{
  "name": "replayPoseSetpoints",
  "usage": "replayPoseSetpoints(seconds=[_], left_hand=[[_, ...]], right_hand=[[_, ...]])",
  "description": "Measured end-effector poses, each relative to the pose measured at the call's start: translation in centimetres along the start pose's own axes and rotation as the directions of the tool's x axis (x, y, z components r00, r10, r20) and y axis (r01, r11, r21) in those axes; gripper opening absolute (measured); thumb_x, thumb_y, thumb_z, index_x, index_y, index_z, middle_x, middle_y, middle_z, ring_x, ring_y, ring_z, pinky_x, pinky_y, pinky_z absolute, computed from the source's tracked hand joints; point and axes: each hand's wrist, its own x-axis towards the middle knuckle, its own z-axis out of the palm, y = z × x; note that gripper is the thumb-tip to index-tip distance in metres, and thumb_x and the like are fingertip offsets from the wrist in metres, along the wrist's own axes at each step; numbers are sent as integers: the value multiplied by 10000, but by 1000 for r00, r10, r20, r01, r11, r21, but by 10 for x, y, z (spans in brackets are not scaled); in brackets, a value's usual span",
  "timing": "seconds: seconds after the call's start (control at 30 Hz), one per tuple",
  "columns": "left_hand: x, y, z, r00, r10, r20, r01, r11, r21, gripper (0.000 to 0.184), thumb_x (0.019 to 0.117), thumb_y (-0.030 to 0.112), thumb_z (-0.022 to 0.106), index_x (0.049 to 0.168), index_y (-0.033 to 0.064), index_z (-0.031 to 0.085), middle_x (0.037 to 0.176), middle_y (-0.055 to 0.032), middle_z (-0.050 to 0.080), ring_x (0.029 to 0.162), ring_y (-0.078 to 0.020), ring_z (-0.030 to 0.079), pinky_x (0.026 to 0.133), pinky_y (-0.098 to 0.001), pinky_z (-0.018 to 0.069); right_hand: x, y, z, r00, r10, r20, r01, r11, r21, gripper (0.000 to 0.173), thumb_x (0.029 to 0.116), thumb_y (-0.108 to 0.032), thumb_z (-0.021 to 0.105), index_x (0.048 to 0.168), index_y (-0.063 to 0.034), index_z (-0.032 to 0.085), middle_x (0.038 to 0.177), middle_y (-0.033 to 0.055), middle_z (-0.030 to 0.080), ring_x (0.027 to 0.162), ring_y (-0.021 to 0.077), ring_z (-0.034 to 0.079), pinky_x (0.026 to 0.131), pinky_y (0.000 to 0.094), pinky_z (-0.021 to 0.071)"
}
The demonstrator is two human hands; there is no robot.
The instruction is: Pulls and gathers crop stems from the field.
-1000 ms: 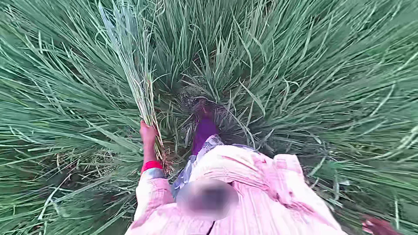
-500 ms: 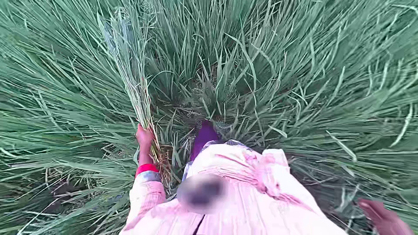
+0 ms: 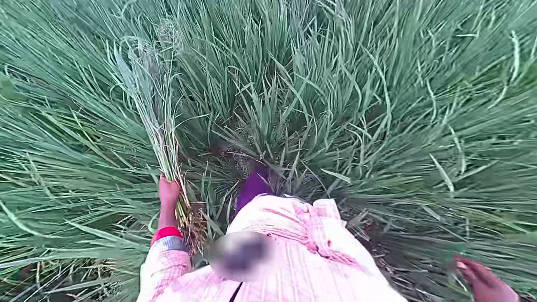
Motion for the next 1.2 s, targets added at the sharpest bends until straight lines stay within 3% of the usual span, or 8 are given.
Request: replayPoseSetpoints(seconds=[0.1,0.2,0.4,0.6,0.77,0.97,1.1,1.2], left_hand=[[4,4,6,1000,30,7,-31,999,27,607,1026,68,557,1560,-43,290,1431,-310,522,1307,-379,557,1096,-518,433],[-18,2,4,999,51,18,-51,999,-15,565,1019,55,568,1526,-40,337,1348,-282,579,1174,-323,636,1008,-475,508],[-38,9,-15,998,29,57,-32,998,45,561,1023,42,535,1538,-20,324,1338,-287,581,1155,-359,640,981,-526,516],[-34,11,-14,998,46,52,-50,996,73,516,1025,59,535,1505,-32,369,1276,-287,607,1054,-356,668,902,-522,545],[-21,17,-3,999,34,22,-36,996,86,521,1021,52,545,1503,-47,375,1313,-312,590,1151,-391,634,987,-543,498],[-38,8,1,998,40,50,-39,999,-15,523,1020,20,527,1513,-32,359,1292,-297,602,1084,-362,661,939,-523,530],[-41,8,-10,997,40,64,-41,999,3,553,1003,7,535,1520,-24,340,1297,-299,593,1076,-370,661,913,-532,540],[-52,17,-19,997,32,74,-36,998,49,537,1013,30,539,1512,-8,345,1249,-294,610,1016,-370,670,876,-542,546]], right_hand=[[16,8,11,998,-62,-28,61,997,-44,333,1055,-58,482,1284,163,579,1211,392,622,1127,501,619,1012,632,444],[4,10,15,994,-110,-16,109,992,-60,326,1051,-57,480,1268,159,593,1196,386,634,1126,514,621,1008,664,427],[-38,8,49,992,-72,-104,89,982,170,315,1047,-24,453,1240,197,566,1142,359,637,999,323,655,945,447,512],[-12,-46,48,998,-51,-33,54,994,97,312,1068,-43,444,1262,147,597,1175,350,649,1067,423,652,990,558,471],[26,-68,49,990,-140,2,139,990,28,302,1066,-36,455,1250,138,620,1182,353,657,1098,472,646,1007,617,447],[6,-40,19,978,-181,-105,184,983,23,315,1057,-40,454,1261,153,599,1154,372,645,1062,467,643,977,607,459],[-18,-20,6,979,-168,-112,175,983,54,332,1050,-55,449,1258,164,587,1160,381,639,1061,482,640,970,634,455],[-30,-22,1,974,-192,-123,199,979,48,320,1043,-39,456,1228,182,595,1135,377,648,1038,456,651,969,593,474]])
